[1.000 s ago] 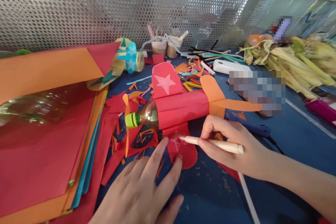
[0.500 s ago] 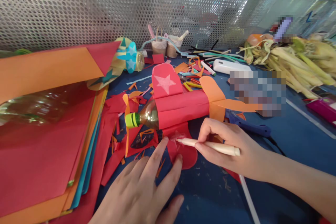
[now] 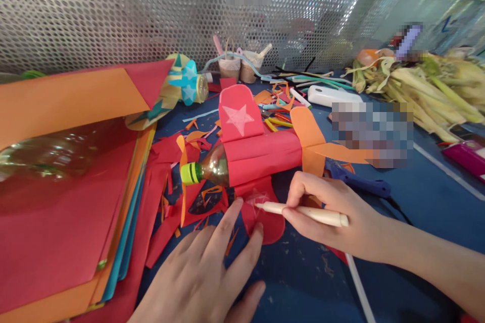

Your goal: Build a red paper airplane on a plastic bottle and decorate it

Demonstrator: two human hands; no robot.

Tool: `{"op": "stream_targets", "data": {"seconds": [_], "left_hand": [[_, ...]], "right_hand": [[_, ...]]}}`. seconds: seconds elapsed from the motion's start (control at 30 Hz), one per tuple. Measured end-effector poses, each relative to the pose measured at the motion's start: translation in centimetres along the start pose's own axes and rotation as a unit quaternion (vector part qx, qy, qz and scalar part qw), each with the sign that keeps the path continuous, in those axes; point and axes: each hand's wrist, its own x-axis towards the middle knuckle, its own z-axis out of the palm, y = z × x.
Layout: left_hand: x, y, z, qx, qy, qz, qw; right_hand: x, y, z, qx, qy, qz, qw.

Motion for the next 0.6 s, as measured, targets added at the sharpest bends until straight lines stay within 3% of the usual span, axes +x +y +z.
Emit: {"op": "stream_targets", "data": {"seconds": [0.6], "left_hand": [[0.08,0.0,-0.36,0.014,0.008,-0.007,1.0]], "right_hand": [[0.06,-0.36,-0.26,0.008,0.002,0.001,1.0]]}}
